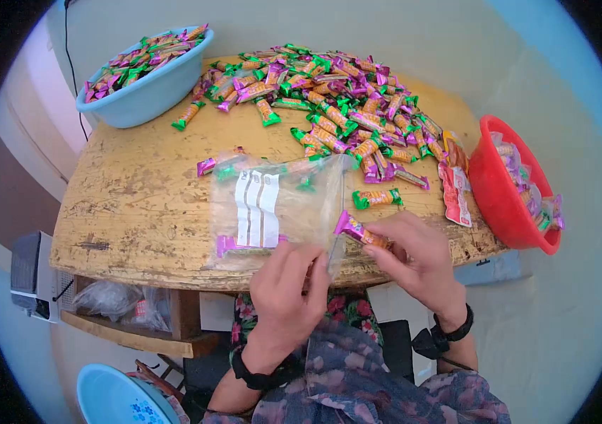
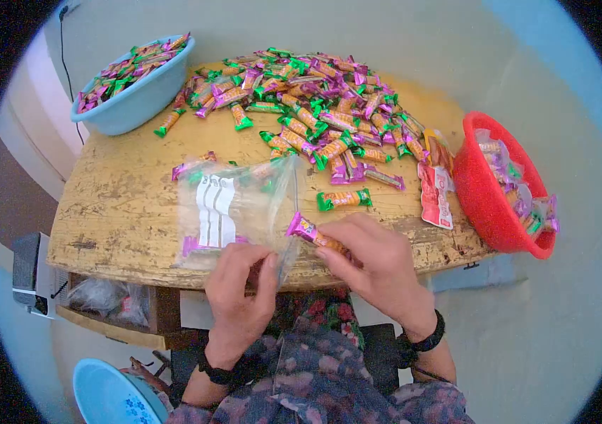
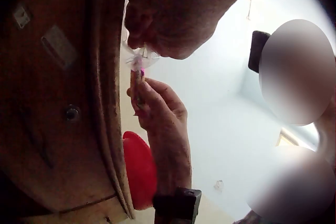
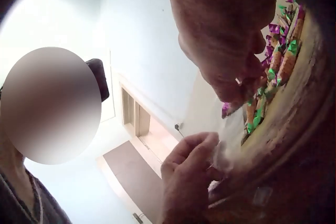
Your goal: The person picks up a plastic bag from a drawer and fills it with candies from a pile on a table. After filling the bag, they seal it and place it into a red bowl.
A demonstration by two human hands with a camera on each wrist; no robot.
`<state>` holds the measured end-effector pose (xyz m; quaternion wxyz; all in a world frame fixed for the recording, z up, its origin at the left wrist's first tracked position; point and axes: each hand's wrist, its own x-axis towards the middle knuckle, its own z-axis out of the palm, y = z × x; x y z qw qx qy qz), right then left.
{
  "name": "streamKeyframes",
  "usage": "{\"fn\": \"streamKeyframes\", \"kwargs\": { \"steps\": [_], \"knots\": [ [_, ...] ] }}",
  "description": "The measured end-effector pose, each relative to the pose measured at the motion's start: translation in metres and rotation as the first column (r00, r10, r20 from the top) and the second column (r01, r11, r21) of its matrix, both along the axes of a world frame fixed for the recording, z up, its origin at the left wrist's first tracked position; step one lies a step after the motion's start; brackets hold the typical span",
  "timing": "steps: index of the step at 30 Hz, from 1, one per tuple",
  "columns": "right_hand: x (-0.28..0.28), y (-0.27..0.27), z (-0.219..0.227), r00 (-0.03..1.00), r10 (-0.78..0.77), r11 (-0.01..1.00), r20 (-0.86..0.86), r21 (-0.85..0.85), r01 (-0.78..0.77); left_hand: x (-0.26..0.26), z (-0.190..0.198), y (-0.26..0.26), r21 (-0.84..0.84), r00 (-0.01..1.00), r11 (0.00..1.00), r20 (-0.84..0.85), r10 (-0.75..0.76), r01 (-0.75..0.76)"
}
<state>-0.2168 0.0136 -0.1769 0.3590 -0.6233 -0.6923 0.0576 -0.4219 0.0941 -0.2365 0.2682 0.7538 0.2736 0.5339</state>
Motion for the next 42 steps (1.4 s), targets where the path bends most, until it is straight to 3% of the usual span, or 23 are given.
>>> {"fn": "streamKeyframes", "kwargs": {
  "steps": [6,9,12,14,18,20,23,24,26,29,33,36,39,42],
  "knots": [
    [0.001,0.016,0.007,0.966,0.106,0.962,0.234,0.220,-0.159,0.009,0.015,-0.013,0.133,0.996,0.987,-0.027,-0.091,0.093],
    [-0.001,0.023,0.006,0.986,0.116,0.992,0.121,-0.069,-0.108,0.012,0.018,-0.017,0.188,0.986,0.968,-0.021,-0.164,0.165],
    [-0.005,0.044,-0.024,0.959,0.274,0.958,-0.072,0.109,-0.266,0.013,0.016,-0.016,0.191,0.978,0.959,-0.044,-0.204,0.208],
    [-0.001,0.048,-0.038,0.943,0.291,0.956,-0.165,0.022,-0.291,0.008,0.015,-0.016,0.133,0.977,0.969,-0.077,-0.200,0.209],
    [0.001,0.039,-0.043,0.921,0.214,0.961,-0.325,-0.099,-0.258,0.001,0.010,-0.017,0.173,0.992,0.977,-0.046,-0.121,0.127],
    [-0.001,0.035,-0.040,0.870,0.176,0.967,-0.461,-0.083,-0.240,-0.011,0.010,-0.020,0.188,0.998,0.980,-0.028,-0.058,0.062],
    [-0.003,0.029,-0.042,0.827,0.119,0.980,-0.550,-0.066,-0.186,-0.031,0.004,-0.012,0.206,0.969,0.947,0.031,0.245,-0.246],
    [-0.004,0.028,-0.043,0.822,0.106,0.984,-0.560,-0.061,-0.168,-0.034,0.001,-0.007,0.088,0.967,0.966,0.100,0.235,-0.244],
    [-0.003,0.025,-0.043,0.898,-0.009,0.980,-0.440,-0.182,-0.079,-0.038,-0.006,0.003,-0.147,0.941,0.965,0.232,0.247,-0.217],
    [-0.006,0.030,-0.044,0.972,-0.002,0.986,-0.234,-0.160,-0.036,-0.043,-0.009,0.007,-0.308,0.945,0.945,0.262,0.194,-0.109],
    [-0.016,0.039,-0.049,0.978,0.153,0.988,-0.139,0.050,-0.147,-0.036,-0.009,0.002,-0.298,0.971,0.952,0.197,0.137,-0.074],
    [-0.016,0.040,-0.056,0.981,0.135,0.990,-0.138,0.070,-0.126,-0.033,-0.010,0.004,-0.225,0.985,0.970,0.122,0.124,-0.094],
    [-0.006,0.031,-0.041,0.944,0.058,0.997,-0.324,-0.037,-0.073,-0.037,-0.007,0.009,-0.221,0.988,0.969,0.083,0.132,-0.111],
    [0.020,0.024,-0.029,0.946,-0.019,1.000,-0.323,0.003,0.021,-0.038,-0.009,0.013,-0.197,0.988,0.972,0.052,0.143,-0.130]
  ]
}}
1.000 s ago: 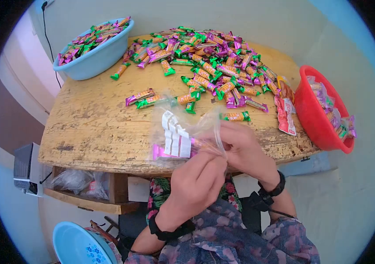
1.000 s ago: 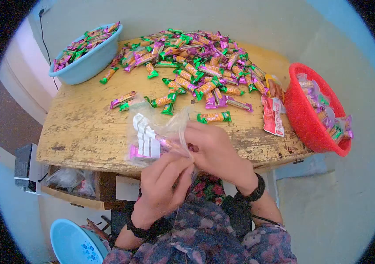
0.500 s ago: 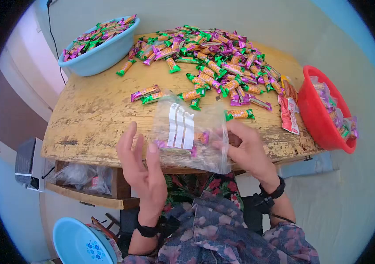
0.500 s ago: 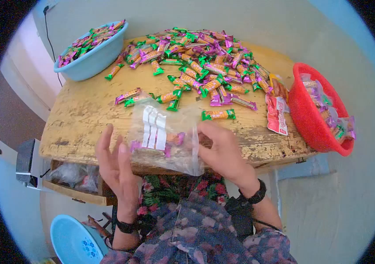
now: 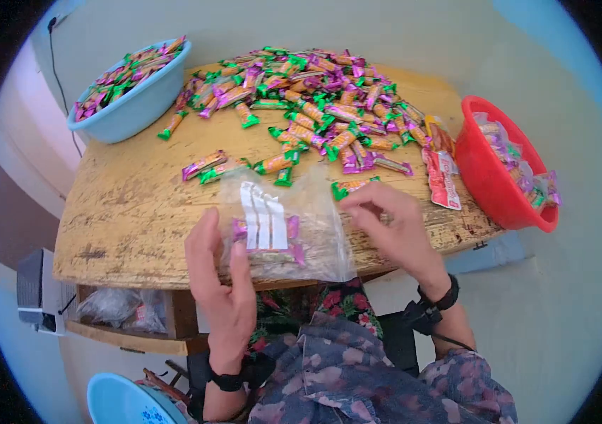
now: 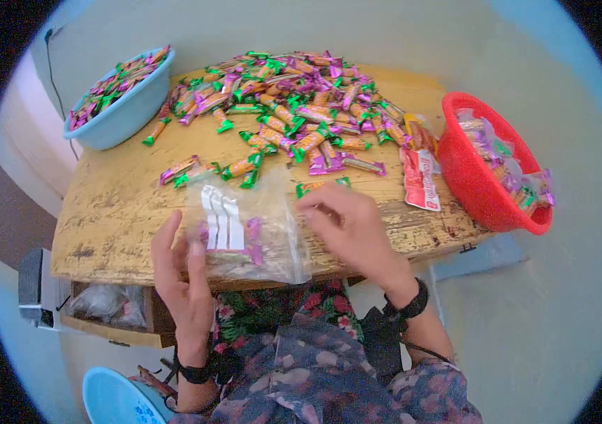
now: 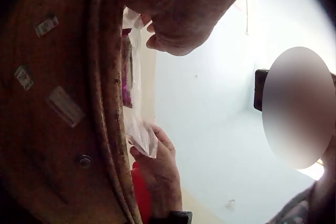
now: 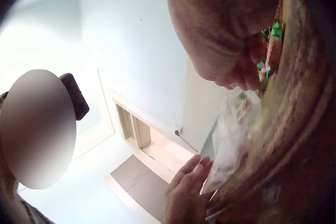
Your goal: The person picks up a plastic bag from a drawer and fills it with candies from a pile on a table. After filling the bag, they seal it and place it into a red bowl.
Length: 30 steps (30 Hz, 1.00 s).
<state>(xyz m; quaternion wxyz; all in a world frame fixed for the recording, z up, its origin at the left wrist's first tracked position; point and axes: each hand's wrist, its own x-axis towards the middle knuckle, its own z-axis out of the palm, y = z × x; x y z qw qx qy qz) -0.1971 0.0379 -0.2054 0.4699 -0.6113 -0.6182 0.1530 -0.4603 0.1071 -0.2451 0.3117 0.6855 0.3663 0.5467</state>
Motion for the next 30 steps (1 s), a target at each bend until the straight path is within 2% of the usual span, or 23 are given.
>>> {"fn": "streamKeyframes", "kwargs": {
  "steps": [1,2,3,4,6,8,11,14,20,23,26,30],
  "knots": [
    [0.010,0.001,0.000,0.997,-0.069,0.998,-0.023,-0.008,0.069,-0.001,0.000,0.001,0.033,0.999,0.999,-0.050,0.015,-0.013],
    [0.022,0.003,0.002,0.994,-0.109,0.994,0.021,-0.014,0.109,-0.001,0.000,0.003,0.069,0.994,0.997,-0.099,0.035,-0.028],
    [0.035,0.006,0.005,0.987,-0.145,0.989,0.063,-0.018,0.146,0.002,-0.004,0.005,0.118,0.996,0.992,-0.073,0.047,-0.038],
    [0.047,0.011,0.006,0.978,-0.179,0.983,0.104,-0.021,0.182,0.003,-0.003,0.006,0.173,0.989,0.985,-0.136,0.052,-0.028],
    [0.063,0.022,0.005,0.958,-0.171,0.984,0.232,0.082,0.156,0.002,0.001,0.008,0.281,0.963,0.960,-0.260,0.074,0.002],
    [0.074,0.034,0.004,0.909,-0.174,0.981,0.380,0.150,0.125,0.004,0.003,0.007,0.295,0.951,0.956,-0.295,0.093,-0.002],
    [0.063,0.046,0.018,0.784,-0.239,0.960,0.573,0.018,0.279,0.005,0.001,0.006,0.288,0.945,0.958,-0.313,0.095,-0.001],
    [0.057,0.063,0.027,0.672,-0.164,0.929,0.722,-0.117,0.352,0.006,0.001,0.006,0.284,0.939,0.959,-0.331,0.093,0.005],
    [0.064,0.081,-0.001,0.480,-0.257,0.957,0.839,0.150,0.249,0.006,0.002,0.006,0.293,0.931,0.956,-0.349,0.102,0.006],
    [0.063,0.075,0.004,0.503,-0.254,0.960,0.826,0.150,0.238,0.005,0.004,0.007,0.302,0.928,0.953,-0.358,0.104,0.010],
    [0.078,0.070,-0.001,0.565,-0.225,0.968,0.794,0.118,0.220,0.003,0.003,0.009,0.294,0.930,0.956,-0.356,0.089,0.021],
    [0.086,0.058,0.003,0.681,-0.228,0.961,0.696,0.047,0.274,0.002,0.003,0.009,0.267,0.944,0.964,-0.320,0.083,0.005]
  ]
}}
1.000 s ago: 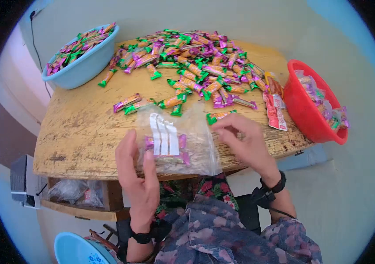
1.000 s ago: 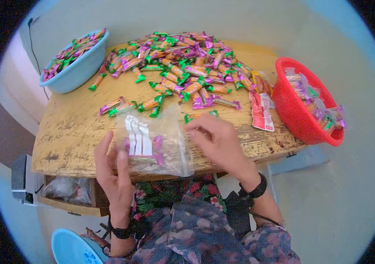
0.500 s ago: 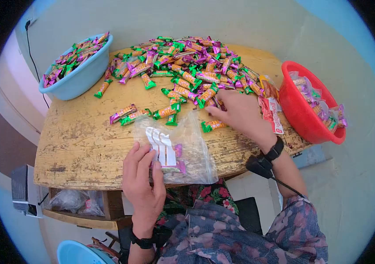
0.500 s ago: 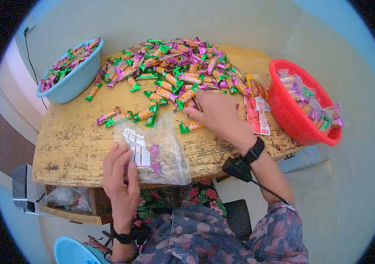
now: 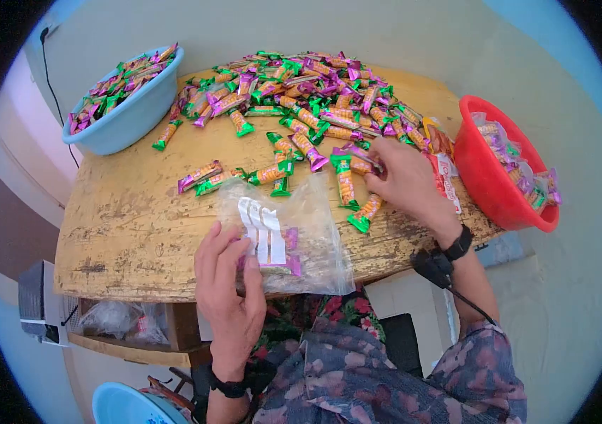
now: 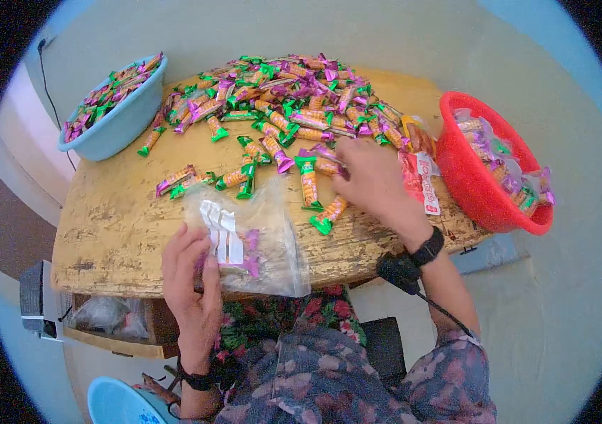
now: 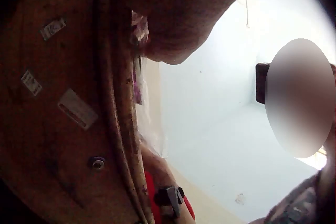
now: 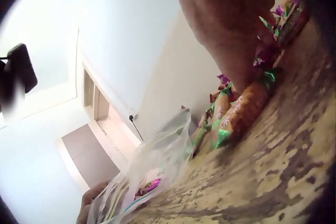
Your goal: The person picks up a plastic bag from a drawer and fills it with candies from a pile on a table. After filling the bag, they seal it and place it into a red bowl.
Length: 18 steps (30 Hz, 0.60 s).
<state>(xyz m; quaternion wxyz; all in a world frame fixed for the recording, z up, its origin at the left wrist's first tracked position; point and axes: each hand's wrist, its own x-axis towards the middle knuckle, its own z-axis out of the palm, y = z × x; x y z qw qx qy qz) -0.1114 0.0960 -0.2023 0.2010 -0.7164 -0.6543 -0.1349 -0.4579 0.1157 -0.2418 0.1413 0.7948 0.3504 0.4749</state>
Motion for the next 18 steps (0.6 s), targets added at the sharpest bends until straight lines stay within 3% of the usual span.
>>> {"fn": "streamKeyframes", "kwargs": {
  "steps": [2,6,9,12,15,18],
  "knots": [
    [-0.001,-0.013,0.007,0.994,0.005,1.000,-0.106,0.019,-0.003,0.000,0.001,-0.002,-0.007,0.999,1.000,0.048,0.018,-0.018],
    [-0.006,-0.040,0.019,0.998,0.028,0.986,0.057,0.165,-0.037,0.001,0.005,-0.006,0.153,0.994,0.982,0.037,0.101,-0.106],
    [-0.020,-0.059,0.027,1.000,0.002,0.972,-0.024,0.237,0.003,0.011,0.015,-0.017,0.249,0.999,0.967,-0.007,0.051,-0.048],
    [-0.031,-0.072,0.024,0.984,0.052,0.966,-0.169,0.257,-0.007,0.036,0.029,-0.036,0.147,0.991,0.984,-0.099,-0.084,0.098],
    [-0.021,-0.078,0.010,0.963,-0.023,0.976,-0.267,0.202,0.079,0.058,0.035,-0.040,0.101,0.970,0.990,-0.230,-0.074,0.099],
    [-0.009,-0.082,0.006,0.927,-0.024,0.924,-0.375,0.345,0.164,0.066,0.033,-0.037,0.084,0.964,0.994,-0.261,-0.047,0.071]
  ]
}}
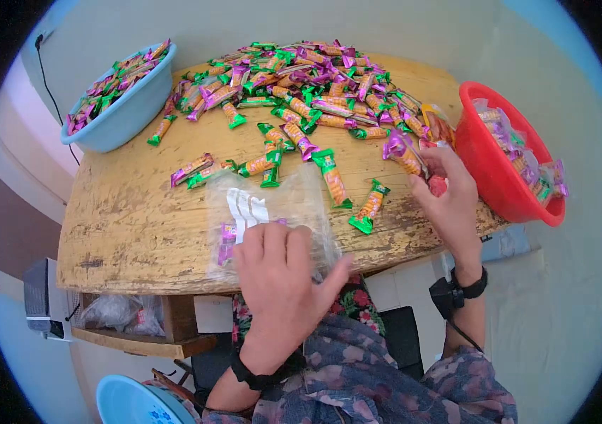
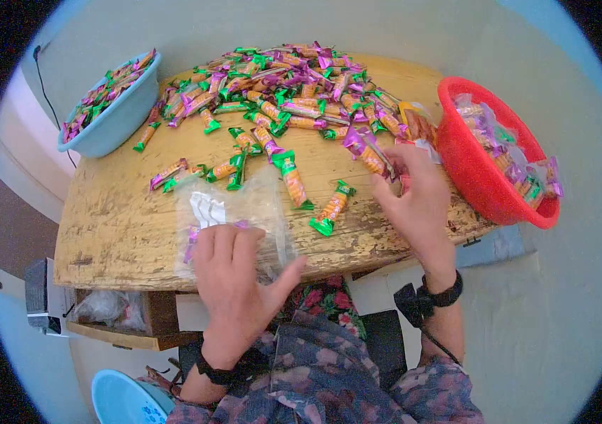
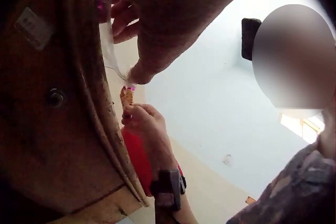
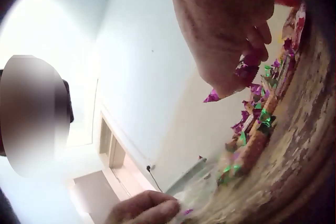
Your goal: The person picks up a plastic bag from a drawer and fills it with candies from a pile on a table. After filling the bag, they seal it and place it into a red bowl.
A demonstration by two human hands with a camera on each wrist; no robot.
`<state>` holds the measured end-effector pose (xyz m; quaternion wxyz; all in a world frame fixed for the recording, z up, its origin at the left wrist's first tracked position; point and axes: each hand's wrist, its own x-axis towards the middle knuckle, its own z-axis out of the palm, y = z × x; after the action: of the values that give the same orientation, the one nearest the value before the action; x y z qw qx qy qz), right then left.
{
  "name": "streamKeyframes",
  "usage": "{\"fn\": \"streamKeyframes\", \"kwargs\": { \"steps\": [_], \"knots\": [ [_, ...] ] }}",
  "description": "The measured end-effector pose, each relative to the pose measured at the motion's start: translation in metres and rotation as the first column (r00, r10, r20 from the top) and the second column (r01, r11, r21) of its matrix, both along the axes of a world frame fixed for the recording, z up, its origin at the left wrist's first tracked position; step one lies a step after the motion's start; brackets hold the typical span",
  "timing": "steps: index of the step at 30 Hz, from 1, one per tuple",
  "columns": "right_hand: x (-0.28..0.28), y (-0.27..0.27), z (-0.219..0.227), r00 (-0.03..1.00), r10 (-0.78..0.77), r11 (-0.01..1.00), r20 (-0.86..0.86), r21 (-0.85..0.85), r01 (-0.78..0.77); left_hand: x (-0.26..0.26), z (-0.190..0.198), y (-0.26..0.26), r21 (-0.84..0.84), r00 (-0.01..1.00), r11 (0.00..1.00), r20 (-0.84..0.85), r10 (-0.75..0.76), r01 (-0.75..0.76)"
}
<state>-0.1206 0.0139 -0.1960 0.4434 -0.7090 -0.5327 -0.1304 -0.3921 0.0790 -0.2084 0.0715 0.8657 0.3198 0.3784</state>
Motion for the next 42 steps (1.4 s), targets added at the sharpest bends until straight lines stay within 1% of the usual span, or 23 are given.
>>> {"fn": "streamKeyframes", "kwargs": {
  "steps": [3,6,9,12,15,18,21,24,25,27,30,31,33,34,36,37,40,42],
  "knots": [
    [-0.013,-0.016,0.010,0.981,0.193,0.981,-0.022,-0.028,-0.193,0.001,-0.008,0.004,0.038,0.999,0.999,-0.018,0.033,-0.033],
    [-0.025,-0.028,0.002,0.915,0.396,0.896,-0.076,-0.188,-0.403,-0.004,-0.014,0.007,0.015,1.000,1.000,0.022,0.003,-0.004],
    [-0.036,-0.027,0.004,0.895,0.437,0.891,0.089,-0.178,-0.417,-0.009,-0.012,0.012,-0.053,0.976,0.995,0.205,-0.075,0.088],
    [-0.042,-0.023,0.010,0.860,0.481,0.875,0.174,-0.152,-0.459,-0.013,0.000,0.009,-0.076,0.967,0.993,0.247,-0.065,0.086],
    [-0.048,-0.021,0.021,0.797,0.551,0.835,0.246,-0.176,-0.522,-0.015,0.008,0.006,-0.056,0.969,0.992,0.225,-0.099,0.115],
    [-0.055,-0.017,0.034,0.754,0.607,0.794,0.252,-0.147,-0.590,-0.016,0.012,0.002,-0.091,0.981,0.990,0.169,-0.091,0.108],
    [-0.047,-0.007,0.036,0.716,0.640,0.767,0.278,-0.171,-0.619,-0.018,0.004,0.009,-0.076,0.940,0.978,0.297,-0.166,0.197],
    [-0.033,0.006,0.026,0.715,0.651,0.759,0.256,-0.196,-0.621,-0.030,-0.007,0.015,-0.326,0.871,0.885,0.466,-0.155,0.332],
    [-0.034,0.008,0.024,0.727,0.643,0.766,0.242,-0.193,-0.613,-0.031,-0.008,0.016,-0.355,0.848,0.869,0.515,-0.125,0.344],
    [-0.039,0.007,0.025,0.707,0.669,0.743,0.228,-0.220,-0.632,-0.032,-0.010,0.017,-0.408,0.793,0.832,0.606,-0.061,0.375],
    [-0.050,0.007,0.030,0.669,0.709,0.705,0.222,-0.241,-0.667,-0.028,-0.013,0.015,-0.406,0.796,0.849,0.604,-0.029,0.339],
    [-0.053,0.007,0.032,0.657,0.720,0.694,0.223,-0.243,-0.678,-0.027,-0.011,0.014,-0.312,0.842,0.904,0.532,-0.089,0.292],
    [-0.049,0.010,0.034,0.683,0.693,0.721,0.232,-0.264,-0.641,-0.026,0.001,0.010,-0.092,0.916,0.971,0.360,-0.176,0.223],
    [-0.047,0.012,0.035,0.694,0.680,0.732,0.236,-0.274,-0.624,-0.026,0.006,0.008,-0.068,0.925,0.972,0.327,-0.193,0.227],
    [-0.043,0.018,0.035,0.724,0.648,0.761,0.235,-0.233,-0.605,-0.026,0.013,0.002,-0.019,0.940,0.973,0.262,-0.217,0.230],
    [-0.043,0.020,0.035,0.737,0.634,0.773,0.235,-0.212,-0.597,-0.026,0.016,0.002,0.013,0.951,0.979,0.235,-0.201,0.204],
    [-0.048,0.026,0.031,0.747,0.618,0.786,0.246,-0.211,-0.581,-0.028,0.013,0.005,0.037,0.968,0.988,0.194,-0.157,0.153],
    [-0.048,0.028,0.028,0.802,0.562,0.824,0.201,-0.220,-0.522,-0.030,0.011,0.007,0.018,0.962,0.987,0.218,-0.163,0.163]
  ]
}}
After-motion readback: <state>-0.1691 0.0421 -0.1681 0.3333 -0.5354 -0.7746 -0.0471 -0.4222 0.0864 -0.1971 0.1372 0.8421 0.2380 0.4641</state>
